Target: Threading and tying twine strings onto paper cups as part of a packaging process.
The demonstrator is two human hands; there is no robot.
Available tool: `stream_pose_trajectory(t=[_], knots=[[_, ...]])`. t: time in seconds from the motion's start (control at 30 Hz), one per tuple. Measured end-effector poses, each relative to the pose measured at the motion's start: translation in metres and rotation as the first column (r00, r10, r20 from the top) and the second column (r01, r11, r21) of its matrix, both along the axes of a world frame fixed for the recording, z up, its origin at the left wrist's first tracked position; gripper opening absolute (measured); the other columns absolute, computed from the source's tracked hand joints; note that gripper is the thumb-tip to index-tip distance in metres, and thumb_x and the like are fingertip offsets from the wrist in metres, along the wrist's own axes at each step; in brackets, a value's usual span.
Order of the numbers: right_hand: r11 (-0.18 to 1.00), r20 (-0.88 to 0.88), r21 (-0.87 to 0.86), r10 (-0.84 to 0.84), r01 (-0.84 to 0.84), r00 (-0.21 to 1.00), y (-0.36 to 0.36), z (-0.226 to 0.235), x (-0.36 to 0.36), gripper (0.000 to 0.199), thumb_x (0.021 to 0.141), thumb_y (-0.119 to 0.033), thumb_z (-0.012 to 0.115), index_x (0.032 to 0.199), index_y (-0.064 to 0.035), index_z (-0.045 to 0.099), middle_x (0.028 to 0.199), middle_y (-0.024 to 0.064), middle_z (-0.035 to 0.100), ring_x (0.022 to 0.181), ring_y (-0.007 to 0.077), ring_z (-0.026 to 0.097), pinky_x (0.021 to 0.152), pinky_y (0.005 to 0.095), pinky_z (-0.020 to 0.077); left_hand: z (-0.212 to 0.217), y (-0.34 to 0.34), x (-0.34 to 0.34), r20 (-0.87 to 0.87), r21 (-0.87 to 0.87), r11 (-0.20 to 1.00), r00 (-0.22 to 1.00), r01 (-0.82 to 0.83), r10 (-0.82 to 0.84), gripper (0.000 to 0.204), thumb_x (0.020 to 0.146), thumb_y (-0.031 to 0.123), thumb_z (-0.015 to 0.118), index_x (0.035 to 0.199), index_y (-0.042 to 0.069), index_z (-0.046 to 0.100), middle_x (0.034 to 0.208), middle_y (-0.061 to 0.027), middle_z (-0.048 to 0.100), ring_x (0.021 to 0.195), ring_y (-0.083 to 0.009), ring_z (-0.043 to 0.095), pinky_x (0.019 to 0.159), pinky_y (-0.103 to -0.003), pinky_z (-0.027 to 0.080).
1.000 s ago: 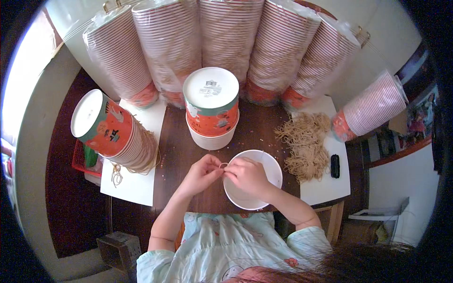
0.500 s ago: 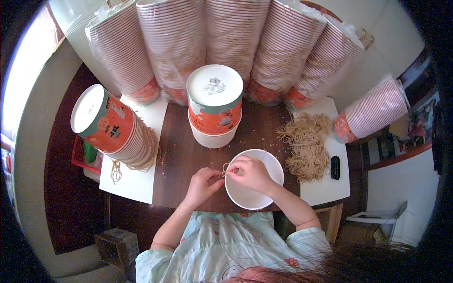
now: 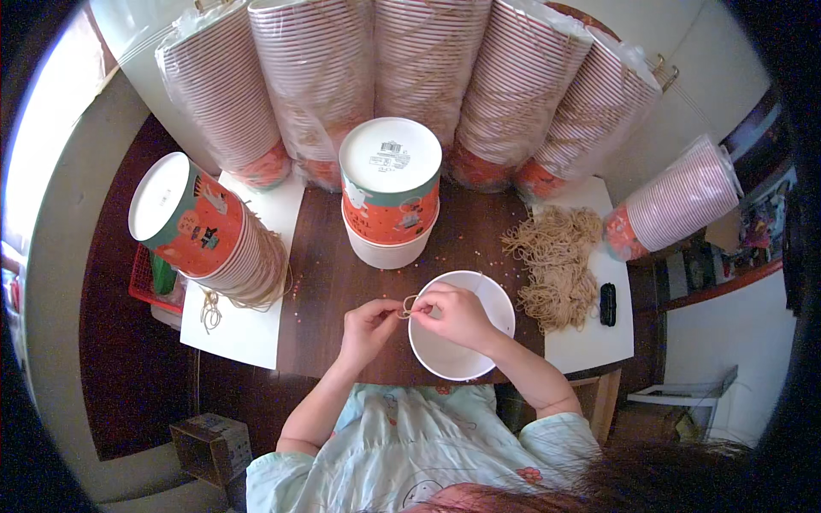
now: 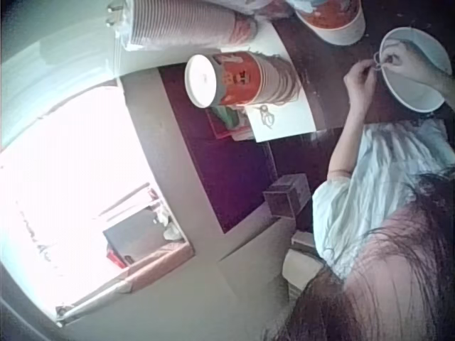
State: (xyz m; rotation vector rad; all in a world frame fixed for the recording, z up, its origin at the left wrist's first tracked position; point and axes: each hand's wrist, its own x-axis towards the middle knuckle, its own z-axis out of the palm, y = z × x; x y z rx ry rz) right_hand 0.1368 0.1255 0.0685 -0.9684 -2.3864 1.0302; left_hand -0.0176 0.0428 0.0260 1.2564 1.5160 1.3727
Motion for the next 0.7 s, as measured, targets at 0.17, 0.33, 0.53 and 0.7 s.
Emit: stream_pose_trajectory(t=[0.17, 0.33, 0.53, 0.7], knots=[[1.0, -0.016, 0.013, -0.006, 0.006, 1.0, 0.001, -0.001, 0.001, 0.011, 0.072, -0.02, 0.062, 0.073, -0.0091, 0.063, 0.075, 0.0029, 0.059, 0.068, 0.0186, 0.06, 0.059, 0.0317, 0.0472, -0.005, 0.004, -0.001, -0.009, 0.021, 0.996, 0.996, 0.087, -0.086, 0.014, 0.077, -0.001, 0.057, 0.089, 0.001, 0.063, 0.084, -0.0067, 0.063, 0.076, -0.0102, 0.059, 0.066, -0.022, 0.047], [1.0, -0.003, 0.021, -0.006, 0.006, 1.0, 0.002, 0.0, 0.001, 0.012, 0.072, -0.021, 0.063, 0.073, -0.0091, 0.063, 0.075, 0.003, 0.059, 0.067, 0.0186, 0.059, 0.059, 0.0315, 0.0471, -0.004, 0.001, -0.003, 0.207, -0.052, 0.988, 0.97, 0.142, -0.129, 0.014, 0.076, 0.0, 0.06, 0.09, -0.001, 0.062, 0.085, -0.0057, 0.063, 0.08, -0.0103, 0.058, 0.069, -0.022, 0.046], [1.0, -0.003, 0.021, -0.013, 0.013, 1.0, 0.001, -0.002, 0.001, 0.011, 0.072, -0.021, 0.063, 0.073, -0.0094, 0.063, 0.075, 0.0025, 0.058, 0.067, 0.018, 0.059, 0.059, 0.0314, 0.0471, 0.004, -0.001, -0.001, 0.362, -0.124, 0.979, 0.926, 0.161, -0.106, 0.013, 0.078, 0.002, 0.06, 0.091, -0.001, 0.062, 0.086, -0.0054, 0.063, 0.078, -0.009, 0.057, 0.069, -0.02, 0.045], [0.999, 0.004, 0.032, -0.013, 0.013, 1.0, 0.0, -0.002, 0.001, 0.011, 0.072, -0.02, 0.063, 0.073, -0.0097, 0.063, 0.075, 0.0022, 0.058, 0.068, 0.0181, 0.059, 0.059, 0.0314, 0.0471, 0.0, 0.0, -0.001, 0.25, -0.166, 0.973, 0.961, 0.159, -0.115, 0.014, 0.08, 0.003, 0.059, 0.093, -0.001, 0.06, 0.086, -0.0051, 0.062, 0.077, -0.0086, 0.057, 0.069, -0.02, 0.045]])
